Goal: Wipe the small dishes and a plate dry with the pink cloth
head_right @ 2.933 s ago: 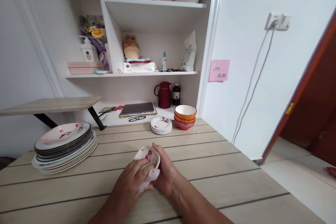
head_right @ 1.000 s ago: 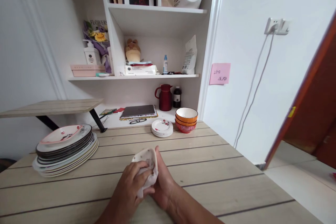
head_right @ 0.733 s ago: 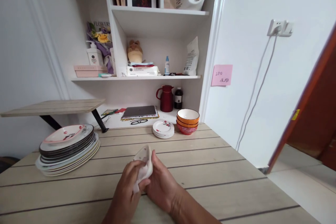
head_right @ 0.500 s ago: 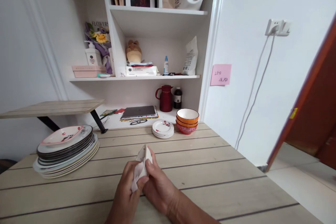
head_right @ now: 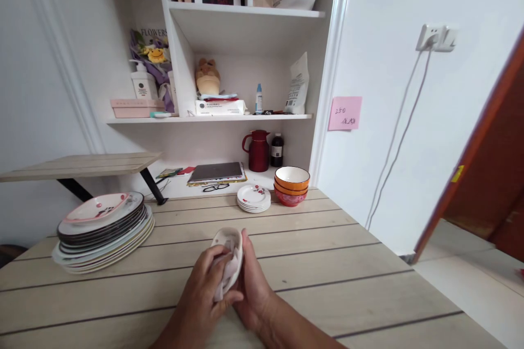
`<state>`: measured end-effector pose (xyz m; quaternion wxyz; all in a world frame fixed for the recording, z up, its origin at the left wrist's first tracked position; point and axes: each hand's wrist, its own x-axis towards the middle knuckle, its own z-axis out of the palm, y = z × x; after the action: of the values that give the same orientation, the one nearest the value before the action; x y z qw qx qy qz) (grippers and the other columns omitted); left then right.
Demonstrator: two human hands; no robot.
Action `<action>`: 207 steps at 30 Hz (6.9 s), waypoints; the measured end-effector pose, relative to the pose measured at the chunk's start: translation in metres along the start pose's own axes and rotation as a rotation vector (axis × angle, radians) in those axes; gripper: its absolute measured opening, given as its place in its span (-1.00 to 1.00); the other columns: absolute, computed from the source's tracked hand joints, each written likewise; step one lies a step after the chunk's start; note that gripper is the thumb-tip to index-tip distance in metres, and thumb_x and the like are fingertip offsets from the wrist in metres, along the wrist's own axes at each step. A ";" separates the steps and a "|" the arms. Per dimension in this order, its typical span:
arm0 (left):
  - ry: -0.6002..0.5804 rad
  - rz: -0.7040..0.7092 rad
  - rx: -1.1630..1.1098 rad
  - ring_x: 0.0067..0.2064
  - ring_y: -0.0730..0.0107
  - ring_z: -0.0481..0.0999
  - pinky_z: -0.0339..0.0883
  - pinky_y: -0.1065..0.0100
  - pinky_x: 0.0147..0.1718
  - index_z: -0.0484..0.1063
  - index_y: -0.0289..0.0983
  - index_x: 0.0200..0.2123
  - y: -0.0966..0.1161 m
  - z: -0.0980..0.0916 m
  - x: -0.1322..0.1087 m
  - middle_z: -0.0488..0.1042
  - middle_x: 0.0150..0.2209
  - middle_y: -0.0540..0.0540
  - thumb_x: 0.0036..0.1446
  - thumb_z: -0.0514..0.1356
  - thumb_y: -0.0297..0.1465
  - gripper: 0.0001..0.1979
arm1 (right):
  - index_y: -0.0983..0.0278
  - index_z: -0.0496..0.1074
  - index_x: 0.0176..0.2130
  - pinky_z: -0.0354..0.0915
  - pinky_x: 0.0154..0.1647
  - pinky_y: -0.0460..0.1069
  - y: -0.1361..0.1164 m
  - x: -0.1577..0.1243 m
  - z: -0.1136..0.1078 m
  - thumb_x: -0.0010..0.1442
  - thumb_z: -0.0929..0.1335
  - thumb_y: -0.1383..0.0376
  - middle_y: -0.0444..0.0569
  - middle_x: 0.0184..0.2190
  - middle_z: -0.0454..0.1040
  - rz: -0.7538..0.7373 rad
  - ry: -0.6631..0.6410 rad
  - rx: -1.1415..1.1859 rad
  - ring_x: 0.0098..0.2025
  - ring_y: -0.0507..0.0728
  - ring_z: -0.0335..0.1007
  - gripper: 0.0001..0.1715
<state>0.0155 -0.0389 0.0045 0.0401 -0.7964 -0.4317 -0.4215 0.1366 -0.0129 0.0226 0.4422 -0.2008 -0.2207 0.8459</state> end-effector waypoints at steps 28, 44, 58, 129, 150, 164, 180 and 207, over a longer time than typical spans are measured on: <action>0.010 -0.003 0.011 0.04 0.02 0.46 0.41 0.01 -0.02 0.32 -0.20 0.11 -0.003 0.000 0.000 0.43 0.04 -0.26 0.02 0.34 -0.39 -0.44 | 0.33 0.49 -0.15 0.30 -0.25 -0.02 0.003 0.000 0.003 0.13 0.28 -0.24 -0.02 -0.41 0.54 -0.021 -0.033 -0.001 -0.34 0.13 0.44 -0.27; 0.061 -0.267 -0.264 -0.02 0.17 0.49 0.46 0.13 -0.10 0.27 -0.18 0.10 0.007 0.002 0.001 0.43 -0.05 -0.20 0.22 0.09 -0.43 -0.63 | 0.02 0.28 0.10 0.25 -0.17 -0.04 0.004 0.000 -0.002 0.15 0.44 0.17 -0.19 -0.27 0.53 -0.099 -0.096 0.006 -0.24 0.08 0.44 -0.45; 0.040 0.142 0.100 -0.06 0.11 0.52 0.46 0.04 -0.09 0.37 -0.12 0.04 -0.002 -0.008 0.003 0.51 -0.04 -0.17 0.07 0.21 -0.57 -0.55 | 0.38 0.44 -0.33 -0.10 -0.70 -0.16 -0.014 0.001 0.002 0.18 0.30 -0.12 -0.09 -0.57 0.42 0.189 -0.111 0.118 -0.58 0.00 0.29 -0.41; 0.044 -0.247 -0.297 0.05 0.18 0.44 0.42 0.13 -0.03 0.23 -0.17 0.12 0.009 -0.002 -0.001 0.37 0.01 -0.22 0.28 0.04 -0.37 -0.65 | 0.00 0.10 0.28 0.22 0.04 0.03 0.002 -0.009 0.005 0.16 0.42 0.05 -0.09 -0.01 0.48 -0.228 -0.111 -0.105 -0.01 0.13 0.40 -0.21; 0.130 -0.335 -0.325 -0.10 0.25 0.51 0.46 0.21 -0.14 0.34 -0.19 -0.01 0.010 0.002 0.002 0.44 -0.11 -0.15 0.27 0.04 -0.40 -0.75 | 0.01 0.18 0.22 0.24 -0.06 0.01 0.003 -0.006 0.004 0.14 0.44 0.15 -0.15 -0.15 0.55 -0.166 -0.174 -0.001 -0.15 0.12 0.45 -0.28; 0.095 0.120 0.227 -0.11 0.17 0.51 0.46 0.11 -0.13 0.42 -0.13 0.01 -0.002 0.000 0.004 0.50 -0.10 -0.15 0.14 0.09 -0.56 -0.61 | 0.32 0.48 -0.26 0.29 -0.27 0.03 -0.011 -0.002 0.005 0.19 0.15 -0.27 -0.03 -0.52 0.53 0.056 -0.061 -0.007 -0.38 0.17 0.48 -0.24; 0.054 -0.070 -0.001 -0.02 0.12 0.48 0.47 0.10 -0.11 0.34 -0.14 0.07 0.005 0.000 -0.002 0.40 -0.02 -0.19 0.09 0.22 -0.49 -0.55 | 0.34 0.50 -0.21 0.28 -0.18 0.01 -0.001 -0.004 0.005 0.14 0.35 -0.11 -0.02 -0.42 0.55 0.036 -0.061 0.009 -0.30 0.17 0.46 -0.43; 0.092 0.132 0.156 -0.06 0.06 0.47 0.48 0.02 -0.15 0.44 -0.19 -0.04 0.016 -0.010 0.004 0.43 -0.07 -0.21 0.08 0.26 -0.44 -0.67 | 0.38 0.52 -0.32 0.27 -0.28 -0.05 -0.006 -0.005 0.004 0.16 0.28 -0.17 0.02 -0.42 0.56 0.068 -0.066 0.028 -0.36 0.13 0.46 -0.33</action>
<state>0.0219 -0.0505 0.0185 0.1493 -0.7976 -0.4073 -0.4191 0.1407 -0.0149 0.0297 0.4087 -0.1739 -0.2162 0.8695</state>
